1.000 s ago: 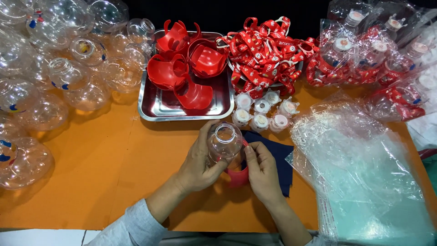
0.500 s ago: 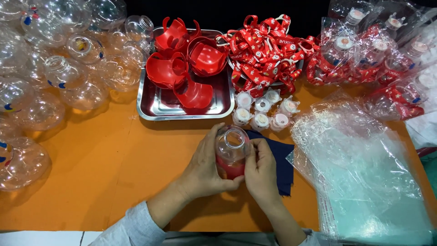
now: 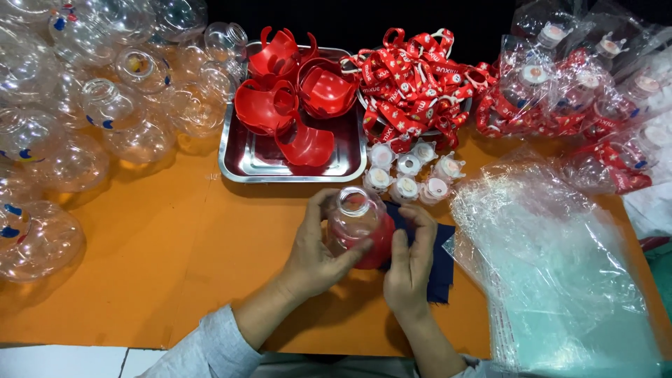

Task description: Assembling plastic bottles by wiping them with a cloth and attaching red plastic components and a lanyard.

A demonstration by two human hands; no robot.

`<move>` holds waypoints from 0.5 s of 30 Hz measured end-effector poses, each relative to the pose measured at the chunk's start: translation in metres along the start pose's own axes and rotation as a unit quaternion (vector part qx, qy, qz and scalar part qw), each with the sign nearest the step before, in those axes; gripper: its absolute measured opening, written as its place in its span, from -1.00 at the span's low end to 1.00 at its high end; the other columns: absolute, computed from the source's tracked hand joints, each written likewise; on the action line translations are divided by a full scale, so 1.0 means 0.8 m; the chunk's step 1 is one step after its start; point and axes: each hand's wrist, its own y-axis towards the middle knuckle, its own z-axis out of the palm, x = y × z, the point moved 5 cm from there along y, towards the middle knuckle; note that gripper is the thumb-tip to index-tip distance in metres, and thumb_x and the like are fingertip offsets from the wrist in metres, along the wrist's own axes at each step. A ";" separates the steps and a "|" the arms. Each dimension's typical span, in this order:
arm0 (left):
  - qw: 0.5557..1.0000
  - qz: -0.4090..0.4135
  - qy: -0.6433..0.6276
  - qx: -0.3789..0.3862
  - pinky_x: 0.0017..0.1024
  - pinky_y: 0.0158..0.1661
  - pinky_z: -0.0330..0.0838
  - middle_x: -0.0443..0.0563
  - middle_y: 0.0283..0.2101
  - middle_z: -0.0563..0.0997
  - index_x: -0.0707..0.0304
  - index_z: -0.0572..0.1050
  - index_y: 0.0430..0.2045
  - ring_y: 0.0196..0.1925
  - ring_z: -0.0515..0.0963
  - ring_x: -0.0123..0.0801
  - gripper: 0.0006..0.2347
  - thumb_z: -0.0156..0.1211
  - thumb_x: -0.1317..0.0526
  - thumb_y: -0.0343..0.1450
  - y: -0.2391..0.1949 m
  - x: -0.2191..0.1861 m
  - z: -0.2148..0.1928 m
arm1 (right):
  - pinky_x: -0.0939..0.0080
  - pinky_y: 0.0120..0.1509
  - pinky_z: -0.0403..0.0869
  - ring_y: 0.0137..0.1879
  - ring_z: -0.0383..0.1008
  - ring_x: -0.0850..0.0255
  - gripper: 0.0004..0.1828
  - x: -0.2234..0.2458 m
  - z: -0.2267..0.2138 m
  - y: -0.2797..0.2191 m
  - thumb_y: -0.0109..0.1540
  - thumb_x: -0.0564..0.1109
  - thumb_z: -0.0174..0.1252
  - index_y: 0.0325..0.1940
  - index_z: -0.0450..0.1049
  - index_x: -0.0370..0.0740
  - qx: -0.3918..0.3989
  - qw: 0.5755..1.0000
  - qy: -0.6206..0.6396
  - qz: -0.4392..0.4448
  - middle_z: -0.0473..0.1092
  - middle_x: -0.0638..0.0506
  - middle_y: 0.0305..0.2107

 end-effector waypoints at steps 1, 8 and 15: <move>1.000 0.003 0.001 -0.002 -0.45 0.06 0.52 0.11 0.10 0.47 0.30 0.19 0.21 0.12 0.54 -0.26 -0.34 0.42 0.09 0.28 0.003 -0.003 -0.002 | 0.10 0.45 0.30 0.32 0.31 0.06 -0.60 0.001 0.000 0.000 0.42 0.04 -0.14 0.20 0.29 -0.28 0.000 1.000 0.001 -0.003 0.28 -0.12 0.11; 0.998 -0.021 0.004 -0.053 -0.42 -0.03 0.46 0.02 -0.02 0.53 0.22 0.21 0.12 -0.07 0.54 -0.35 -0.34 0.42 0.00 0.22 0.001 0.007 -0.018 | 0.13 0.42 0.41 0.46 0.25 0.00 0.11 0.017 0.017 -0.007 0.01 0.06 0.46 0.49 0.00 -0.22 0.161 0.983 0.044 0.077 0.09 -0.18 0.37; 0.990 0.082 -0.072 0.091 -0.21 0.29 0.30 0.18 0.27 0.35 0.26 0.06 0.33 0.30 0.41 -0.13 -0.23 0.27 -0.12 0.30 0.012 -0.030 -0.018 | 0.06 0.29 0.52 0.19 0.51 0.02 -0.07 -0.011 0.011 -0.002 0.05 0.13 0.39 0.34 0.14 -0.28 0.208 0.922 0.287 0.157 0.38 -0.19 0.11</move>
